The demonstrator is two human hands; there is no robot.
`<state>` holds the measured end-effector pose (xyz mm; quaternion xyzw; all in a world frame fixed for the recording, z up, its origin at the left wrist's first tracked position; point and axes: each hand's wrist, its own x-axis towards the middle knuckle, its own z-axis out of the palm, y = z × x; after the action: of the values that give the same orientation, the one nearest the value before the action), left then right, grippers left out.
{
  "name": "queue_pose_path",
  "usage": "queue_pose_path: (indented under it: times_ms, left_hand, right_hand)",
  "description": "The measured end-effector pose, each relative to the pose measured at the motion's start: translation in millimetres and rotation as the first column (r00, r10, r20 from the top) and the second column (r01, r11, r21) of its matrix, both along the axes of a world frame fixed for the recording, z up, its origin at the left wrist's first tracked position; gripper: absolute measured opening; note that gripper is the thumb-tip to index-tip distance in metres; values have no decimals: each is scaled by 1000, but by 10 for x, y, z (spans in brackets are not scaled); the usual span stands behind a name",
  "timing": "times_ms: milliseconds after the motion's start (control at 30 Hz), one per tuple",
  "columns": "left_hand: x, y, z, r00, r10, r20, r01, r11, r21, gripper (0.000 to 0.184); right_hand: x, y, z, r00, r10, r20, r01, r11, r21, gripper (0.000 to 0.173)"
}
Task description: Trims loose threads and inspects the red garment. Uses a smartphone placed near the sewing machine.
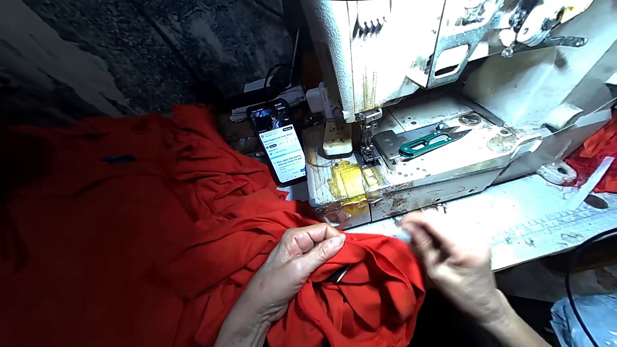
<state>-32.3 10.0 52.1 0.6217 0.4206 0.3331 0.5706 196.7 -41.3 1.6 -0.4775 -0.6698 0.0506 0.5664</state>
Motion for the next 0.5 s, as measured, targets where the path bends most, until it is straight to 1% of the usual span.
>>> queue_pose_path:
  times_ms: [33, 67, 133, 167, 200, 233, 300, 333, 367, 400, 433, 467, 500]
  left_hand:
    - [2, 13, 1, 1000, 10, -4, -10, 1000, -19, 21]
    - [-7, 20, -13, 1000, 22, 19, -22, 999, -41, 21]
    - [-26, 34, -47, 997, 32, 64, -28, 997, -72, 19]
    - [-12, 33, -37, 996, 49, 75, -43, 995, -85, 19]
    - [4, 32, -25, 995, 59, 85, -51, 994, -100, 19]
    - [8, 37, -28, 995, 58, 84, -49, 993, -105, 18]
    - [17, 38, -31, 995, 59, 74, -52, 994, -99, 17]
    - [5, 37, -38, 997, 50, 65, -44, 995, -92, 16]
    - [-5, 35, -41, 997, 40, 61, -36, 996, -78, 15]
    - [-21, 31, -30, 998, 25, 58, -21, 998, -63, 13]
    - [-35, 27, -7, 998, -5, 59, 8, 999, -52, 12]
    - [-30, 11, 41, 998, -22, 51, 24, 999, -43, 13]
    - [-13, -12, 93, 999, -13, 37, 15, 999, -36, 17]
  right_hand:
    - [102, 7, 17, 993, -88, -83, 85, 996, -37, 14]
    - [203, 16, 44, 972, -193, -131, 186, 980, -66, 13]
    - [334, -14, 121, 919, -379, -108, 363, 921, -140, 10]
    - [381, -49, 94, 909, -414, -53, 401, 902, -163, 8]
    - [401, -92, 47, 914, -405, -19, 395, 900, -182, 10]
    - [376, -134, 13, 929, -370, -22, 358, 911, -206, 15]
    - [208, -219, 18, 979, -196, -53, 180, 957, -228, 24]
    - [91, -254, 47, 996, -88, -2, 86, 973, -214, 30]
    - [-8, -267, 67, 996, 8, 91, 11, 978, -208, 32]
    - [-67, -256, 93, 984, 91, 150, -56, 972, -226, 28]
    - [-76, -225, 111, 981, 145, 126, -109, 962, -251, 19]
    - [-38, -189, 156, 990, 142, 0, -137, 953, -272, 13]
    - [45, -153, 238, 980, 78, -185, -132, 943, -305, 10]
